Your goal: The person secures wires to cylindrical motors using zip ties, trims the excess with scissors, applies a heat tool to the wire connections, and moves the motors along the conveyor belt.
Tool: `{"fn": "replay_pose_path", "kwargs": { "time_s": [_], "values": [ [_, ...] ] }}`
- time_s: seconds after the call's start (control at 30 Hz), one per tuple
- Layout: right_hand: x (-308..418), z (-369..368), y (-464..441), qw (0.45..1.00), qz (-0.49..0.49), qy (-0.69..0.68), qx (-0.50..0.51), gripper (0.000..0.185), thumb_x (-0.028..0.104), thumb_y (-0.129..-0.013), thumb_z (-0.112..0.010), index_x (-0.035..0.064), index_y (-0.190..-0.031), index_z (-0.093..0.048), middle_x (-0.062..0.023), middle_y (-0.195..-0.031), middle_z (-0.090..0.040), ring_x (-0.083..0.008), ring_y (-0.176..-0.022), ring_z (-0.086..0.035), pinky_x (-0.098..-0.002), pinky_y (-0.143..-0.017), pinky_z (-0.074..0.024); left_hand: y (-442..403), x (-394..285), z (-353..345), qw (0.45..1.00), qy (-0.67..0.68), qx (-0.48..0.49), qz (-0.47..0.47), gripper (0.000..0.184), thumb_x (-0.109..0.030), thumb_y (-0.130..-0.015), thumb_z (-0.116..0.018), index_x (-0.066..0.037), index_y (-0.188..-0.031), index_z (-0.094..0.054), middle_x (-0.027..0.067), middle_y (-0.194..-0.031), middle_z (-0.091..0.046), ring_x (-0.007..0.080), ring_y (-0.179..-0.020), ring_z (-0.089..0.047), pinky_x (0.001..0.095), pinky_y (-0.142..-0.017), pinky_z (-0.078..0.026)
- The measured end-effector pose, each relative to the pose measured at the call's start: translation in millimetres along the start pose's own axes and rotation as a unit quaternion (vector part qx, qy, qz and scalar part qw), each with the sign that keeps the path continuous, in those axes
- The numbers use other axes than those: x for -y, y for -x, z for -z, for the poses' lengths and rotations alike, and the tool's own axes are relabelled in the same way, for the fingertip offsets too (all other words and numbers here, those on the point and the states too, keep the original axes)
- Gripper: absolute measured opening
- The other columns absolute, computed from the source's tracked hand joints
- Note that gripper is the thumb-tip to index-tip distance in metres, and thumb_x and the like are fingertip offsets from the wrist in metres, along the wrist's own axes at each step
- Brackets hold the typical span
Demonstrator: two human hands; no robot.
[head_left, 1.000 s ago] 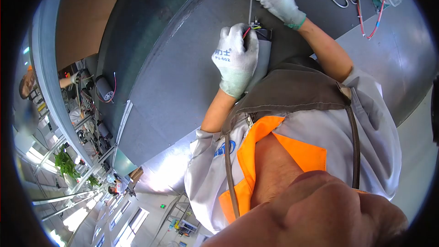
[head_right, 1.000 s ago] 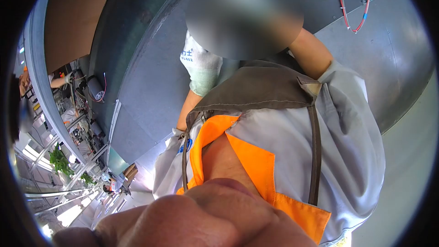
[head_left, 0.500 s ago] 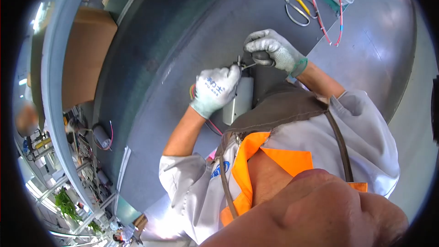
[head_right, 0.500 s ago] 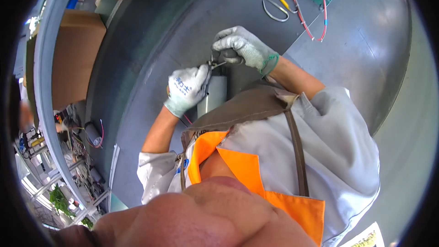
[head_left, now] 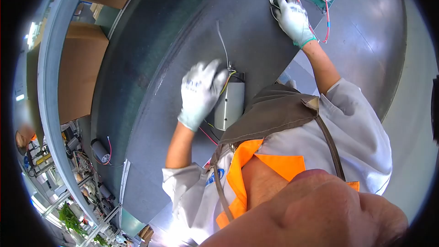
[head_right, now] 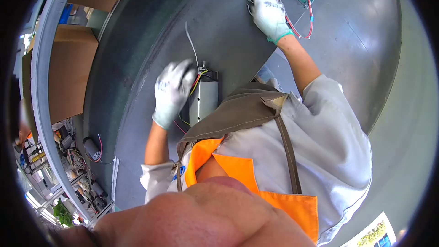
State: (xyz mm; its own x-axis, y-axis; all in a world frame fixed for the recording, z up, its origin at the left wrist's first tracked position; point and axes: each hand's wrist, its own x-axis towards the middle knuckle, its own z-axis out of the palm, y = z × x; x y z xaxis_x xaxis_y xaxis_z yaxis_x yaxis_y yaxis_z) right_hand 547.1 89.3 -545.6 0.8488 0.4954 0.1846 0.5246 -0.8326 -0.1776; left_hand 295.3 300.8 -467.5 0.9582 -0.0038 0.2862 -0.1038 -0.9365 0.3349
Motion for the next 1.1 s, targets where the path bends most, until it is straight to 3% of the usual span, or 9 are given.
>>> {"fn": "replay_pose_path", "kwargs": {
  "time_s": [0.1,0.2,0.37,0.5,0.57,0.73,0.83,0.97,1.1],
  "values": [
    [-17.0,-33.1,29.3,0.986,0.101,-0.022,-0.131,0.034,0.016,-0.094,-0.054,0.0028,-0.126,-0.056,-0.0253,-0.124,-0.059,-0.0429,-0.112,-0.058,-0.0490,-0.094,-0.0479,-26.0,9.7,-4.9,0.996,0.088,0.007,-0.018,0.020,-0.022,-0.090,-0.068,-0.006,-0.102,-0.070,0.0135,-0.091,-0.067,0.0316,-0.086,-0.065,0.0407,-0.077,-0.053],
    [-4.6,8.3,91.6,0.984,0.141,-0.098,-0.037,0.051,0.009,-0.086,-0.064,0.0059,-0.136,-0.051,-0.0239,-0.128,-0.056,-0.0414,-0.117,-0.055,-0.0491,-0.099,-0.0458,-33.4,19.8,-14.0,0.936,0.305,0.155,0.086,0.023,-0.018,-0.096,-0.066,0.001,-0.108,-0.070,0.0093,-0.101,-0.069,0.0178,-0.094,-0.065,0.0319,-0.085,-0.052],
    [-15.6,32.0,130.0,0.978,0.103,-0.084,0.159,0.074,-0.003,-0.076,-0.069,0.0097,-0.144,-0.044,-0.0202,-0.130,-0.055,-0.0407,-0.118,-0.055,-0.0488,-0.097,-0.0475,-39.0,26.3,-5.5,0.671,0.649,0.128,0.334,0.033,-0.027,-0.098,-0.060,0.003,-0.112,-0.069,0.0084,-0.098,-0.071,0.0184,-0.092,-0.068,0.0329,-0.084,-0.055],
    [-31.8,30.1,111.5,0.949,0.090,-0.274,0.125,0.068,0.002,-0.080,-0.072,0.0077,-0.142,-0.047,-0.0187,-0.129,-0.058,-0.0351,-0.115,-0.060,-0.0431,-0.099,-0.0485,-32.5,34.7,-16.9,0.654,0.688,0.041,0.311,0.033,-0.024,-0.100,-0.057,0.003,-0.117,-0.065,0.0135,-0.112,-0.069,0.0248,-0.106,-0.066,0.0413,-0.093,-0.055],
    [-19.9,38.5,98.1,0.863,0.030,-0.436,0.253,0.061,0.015,-0.086,-0.076,0.0055,-0.140,-0.050,-0.0167,-0.127,-0.059,-0.0305,-0.111,-0.061,-0.0382,-0.097,-0.0488,-29.9,39.3,-20.2,0.636,0.710,0.017,0.303,0.034,-0.023,-0.101,-0.055,0.004,-0.119,-0.064,0.0153,-0.117,-0.067,0.0257,-0.110,-0.064,0.0436,-0.094,-0.055],
    [12.1,38.9,71.0,0.822,0.235,-0.379,0.354,0.072,0.052,-0.091,-0.066,0.0010,-0.139,-0.048,-0.0192,-0.106,-0.065,-0.0288,-0.088,-0.066,-0.0368,-0.082,-0.0538,-30.1,37.7,-23.4,0.634,0.706,0.013,0.316,0.036,-0.025,-0.102,-0.055,0.005,-0.119,-0.063,0.0182,-0.114,-0.067,0.0268,-0.106,-0.066,0.0435,-0.092,-0.056],
    [41.4,71.4,64.9,0.823,0.212,-0.285,0.443,0.072,0.046,-0.091,-0.068,-0.0020,-0.140,-0.046,-0.0226,-0.115,-0.063,-0.0315,-0.098,-0.065,-0.0378,-0.090,-0.0499,-31.8,38.9,-28.3,0.622,0.708,0.003,0.335,0.038,-0.027,-0.102,-0.055,0.005,-0.119,-0.063,0.0193,-0.113,-0.067,0.0265,-0.104,-0.066,0.0430,-0.090,-0.057],
    [45.3,72.6,72.2,0.889,0.279,-0.161,0.326,0.067,0.038,-0.085,-0.076,-0.0007,-0.135,-0.053,-0.0277,-0.116,-0.064,-0.0398,-0.102,-0.066,-0.0430,-0.086,-0.0523,-33.5,43.9,-25.9,0.589,0.724,0.008,0.359,0.036,-0.027,-0.100,-0.059,0.006,-0.113,-0.067,0.0187,-0.116,-0.067,0.0257,-0.104,-0.066,0.0387,-0.090,-0.056],
    [43.9,80.9,72.3,0.877,0.273,-0.188,0.348,0.060,0.032,-0.085,-0.077,-0.0018,-0.130,-0.057,-0.0256,-0.105,-0.067,-0.0319,-0.088,-0.069,-0.0407,-0.078,-0.0535,-26.2,48.6,-23.3,0.576,0.748,0.025,0.328,0.031,-0.023,-0.103,-0.051,0.003,-0.112,-0.065,0.0109,-0.108,-0.071,0.0217,-0.104,-0.067,0.0355,-0.094,-0.052]
  ]
}}
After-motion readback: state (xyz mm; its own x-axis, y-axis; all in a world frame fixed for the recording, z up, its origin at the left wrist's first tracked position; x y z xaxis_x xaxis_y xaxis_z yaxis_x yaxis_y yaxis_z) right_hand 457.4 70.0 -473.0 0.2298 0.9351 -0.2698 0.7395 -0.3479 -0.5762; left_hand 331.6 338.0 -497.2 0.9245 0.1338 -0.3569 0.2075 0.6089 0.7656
